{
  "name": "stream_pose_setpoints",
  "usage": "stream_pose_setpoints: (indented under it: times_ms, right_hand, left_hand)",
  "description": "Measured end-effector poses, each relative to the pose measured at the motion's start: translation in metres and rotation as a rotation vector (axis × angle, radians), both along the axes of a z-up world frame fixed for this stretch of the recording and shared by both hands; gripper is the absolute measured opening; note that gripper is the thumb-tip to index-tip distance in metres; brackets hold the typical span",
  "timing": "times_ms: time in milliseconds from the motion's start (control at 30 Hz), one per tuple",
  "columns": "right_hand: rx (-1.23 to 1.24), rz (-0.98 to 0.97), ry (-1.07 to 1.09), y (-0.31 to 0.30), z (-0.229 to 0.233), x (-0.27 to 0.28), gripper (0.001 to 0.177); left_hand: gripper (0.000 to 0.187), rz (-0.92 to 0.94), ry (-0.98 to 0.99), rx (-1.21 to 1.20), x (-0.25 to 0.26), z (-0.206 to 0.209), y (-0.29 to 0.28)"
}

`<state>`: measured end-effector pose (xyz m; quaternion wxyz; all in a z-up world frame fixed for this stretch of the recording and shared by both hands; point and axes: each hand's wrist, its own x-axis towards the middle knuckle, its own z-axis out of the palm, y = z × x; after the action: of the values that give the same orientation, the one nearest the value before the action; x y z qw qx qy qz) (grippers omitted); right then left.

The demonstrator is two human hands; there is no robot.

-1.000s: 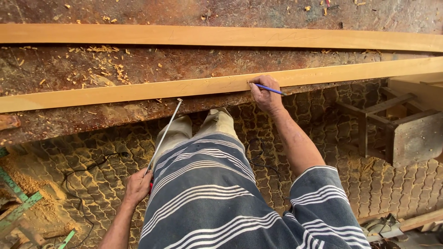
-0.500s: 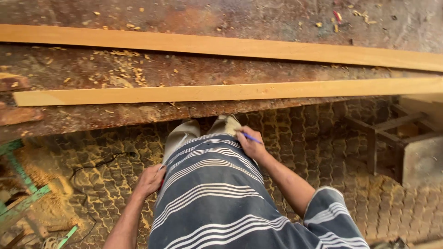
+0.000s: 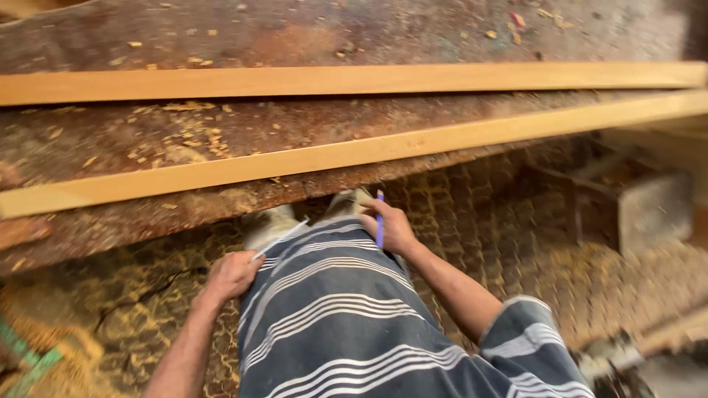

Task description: The person measures long wooden strips on a workbench with a tape measure and marks them with a pencil. They reposition the tape along each strip, hold it in place, and draw pencil marks at measured points, working along the boards one at a time.

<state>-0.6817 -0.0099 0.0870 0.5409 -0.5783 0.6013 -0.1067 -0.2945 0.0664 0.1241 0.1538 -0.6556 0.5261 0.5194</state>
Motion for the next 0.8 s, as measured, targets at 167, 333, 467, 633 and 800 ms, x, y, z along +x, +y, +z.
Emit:
stream_pose_setpoints:
  times_ms: [167,333,467,633,800]
  right_hand:
    - [-0.044,-0.100,-0.128,-0.006,0.045,0.101,0.052]
    - [-0.053,-0.149,-0.203,0.019,0.024,0.165,0.034]
    - [0.110,-0.365,-0.321,0.041,0.017,0.187,0.018]
    - [0.298,-0.827,-0.616,0.043,0.027,0.179,0.012]
    - [0.072,-1.368,-0.808,0.042,0.013,0.081,0.005]
  left_hand:
    - [0.042,-0.140,0.191,-0.042,0.039,-0.007,-0.053]
    - [0.035,-0.340,0.304,-0.045,0.080,-0.013,-0.086]
    - [0.036,-0.324,0.483,0.015,0.099,-0.011,-0.098]
    - [0.047,-0.292,0.498,0.087,0.110,-0.020,-0.102]
    - [0.059,-0.275,0.276,0.123,0.148,-0.029,-0.095]
